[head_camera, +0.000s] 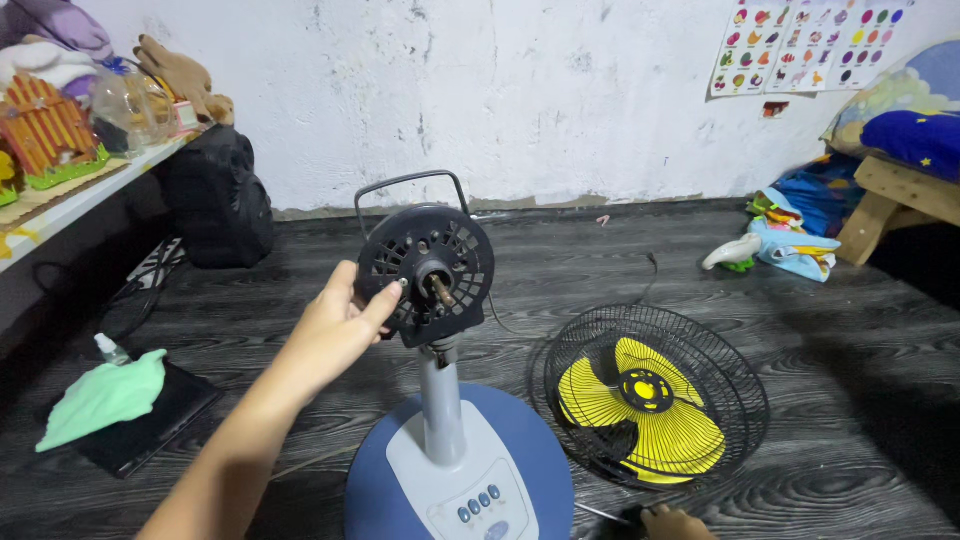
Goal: The person disassembles a standing fan by removing the front grille, unscrewing the central hub cap, detaching the yellow fan blades, and then removing the rear grille. The person uses a screwdriver to loosen a screw on the motor housing.
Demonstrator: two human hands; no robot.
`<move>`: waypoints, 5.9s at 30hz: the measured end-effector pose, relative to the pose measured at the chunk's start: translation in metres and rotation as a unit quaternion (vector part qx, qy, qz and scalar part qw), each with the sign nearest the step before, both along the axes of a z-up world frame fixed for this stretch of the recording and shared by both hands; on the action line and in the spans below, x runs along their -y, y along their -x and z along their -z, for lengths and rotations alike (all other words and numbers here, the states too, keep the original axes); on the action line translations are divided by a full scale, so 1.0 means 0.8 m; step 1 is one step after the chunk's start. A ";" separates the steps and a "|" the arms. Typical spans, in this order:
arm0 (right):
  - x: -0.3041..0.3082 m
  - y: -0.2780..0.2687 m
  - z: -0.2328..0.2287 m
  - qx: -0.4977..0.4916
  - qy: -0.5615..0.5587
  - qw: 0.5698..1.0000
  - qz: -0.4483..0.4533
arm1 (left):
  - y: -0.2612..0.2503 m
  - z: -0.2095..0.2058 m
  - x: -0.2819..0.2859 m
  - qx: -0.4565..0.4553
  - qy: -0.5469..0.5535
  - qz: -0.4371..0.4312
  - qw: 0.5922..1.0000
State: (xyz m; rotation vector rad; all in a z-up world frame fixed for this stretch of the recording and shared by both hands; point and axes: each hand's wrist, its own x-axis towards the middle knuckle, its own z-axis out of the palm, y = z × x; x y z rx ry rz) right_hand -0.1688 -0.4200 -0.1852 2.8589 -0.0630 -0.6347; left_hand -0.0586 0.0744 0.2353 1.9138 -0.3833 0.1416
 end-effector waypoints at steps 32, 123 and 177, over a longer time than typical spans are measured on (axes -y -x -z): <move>-0.190 -0.063 -0.264 -0.038 -0.712 0.678 0.178 | -0.004 0.203 0.078 -0.105 0.276 -0.052 0.954; -0.347 0.097 -0.625 0.354 -0.362 0.843 -0.183 | 0.006 0.038 0.035 0.112 0.292 -0.033 0.949; -0.391 0.055 -0.580 0.534 -0.292 0.597 -0.522 | -0.003 0.040 0.031 0.085 0.321 -0.003 0.943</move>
